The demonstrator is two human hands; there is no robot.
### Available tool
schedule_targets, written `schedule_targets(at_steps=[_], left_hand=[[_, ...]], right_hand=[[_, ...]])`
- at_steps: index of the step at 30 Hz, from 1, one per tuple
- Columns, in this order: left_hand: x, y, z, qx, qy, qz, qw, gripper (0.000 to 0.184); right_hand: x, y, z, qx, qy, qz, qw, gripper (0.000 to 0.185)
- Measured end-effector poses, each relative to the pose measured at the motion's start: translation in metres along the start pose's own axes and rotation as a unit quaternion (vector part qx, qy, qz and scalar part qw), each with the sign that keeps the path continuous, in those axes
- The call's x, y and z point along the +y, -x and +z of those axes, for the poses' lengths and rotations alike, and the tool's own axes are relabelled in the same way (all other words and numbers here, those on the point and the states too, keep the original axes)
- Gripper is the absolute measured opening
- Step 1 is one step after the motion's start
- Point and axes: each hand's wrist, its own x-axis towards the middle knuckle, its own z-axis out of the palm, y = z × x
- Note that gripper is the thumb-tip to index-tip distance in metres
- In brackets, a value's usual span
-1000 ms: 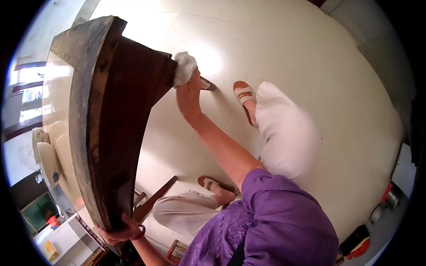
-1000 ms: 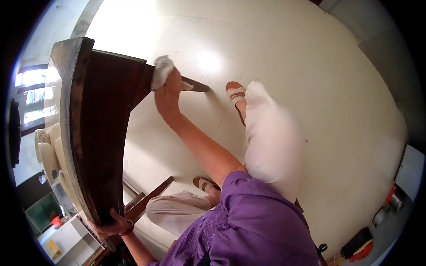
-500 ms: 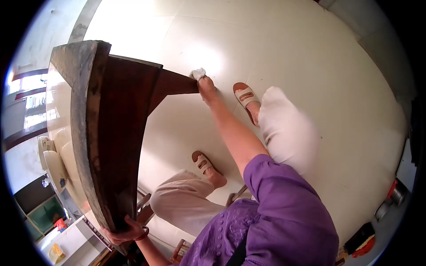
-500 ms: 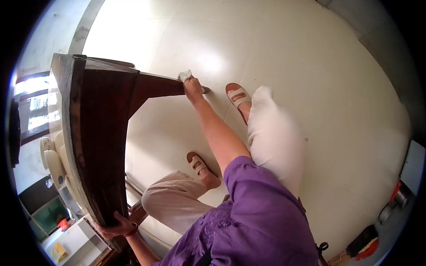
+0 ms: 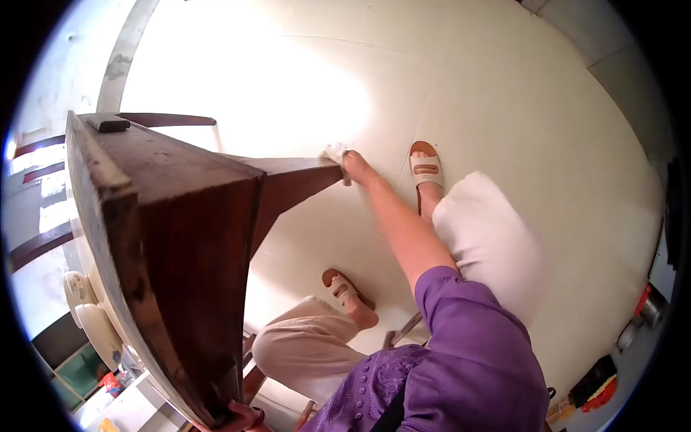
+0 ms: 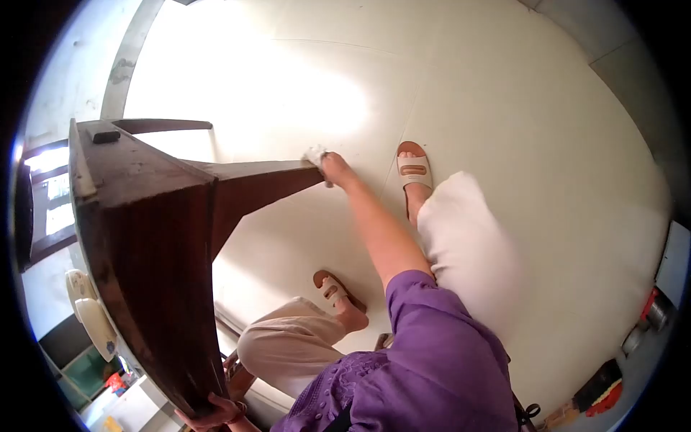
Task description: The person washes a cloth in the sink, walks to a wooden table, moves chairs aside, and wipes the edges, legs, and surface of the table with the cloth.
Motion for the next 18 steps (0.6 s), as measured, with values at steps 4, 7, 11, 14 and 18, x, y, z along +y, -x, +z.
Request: schedule_targets(at_steps=[4,7,11,14,18], left_hand=[[0.010,-0.003,-0.006,-0.006,0.005,-0.010,1.000,0.083],[0.014,-0.003,-0.004,-0.009,0.010,-0.013,1.000,0.082],[0.012,-0.005,-0.004,-0.010,0.010,-0.008,1.000,0.082],[0.013,-0.006,-0.001,-0.005,0.008,-0.009,1.000,0.082],[0.011,-0.007,-0.004,0.005,0.005,-0.004,1.000,0.082]], right_hand=[[0.057,-0.039,0.001,-0.011,-0.082,0.185,0.979,0.042],[0.039,-0.029,-0.005,0.023,-0.076,0.286,0.955,0.043],[0.036,-0.030,0.005,0.063,-0.194,0.365,0.909,0.033],[0.030,-0.024,0.014,0.113,-0.288,0.322,0.895,0.027],[0.046,-0.023,0.033,0.095,-0.424,0.240,0.868,0.027]])
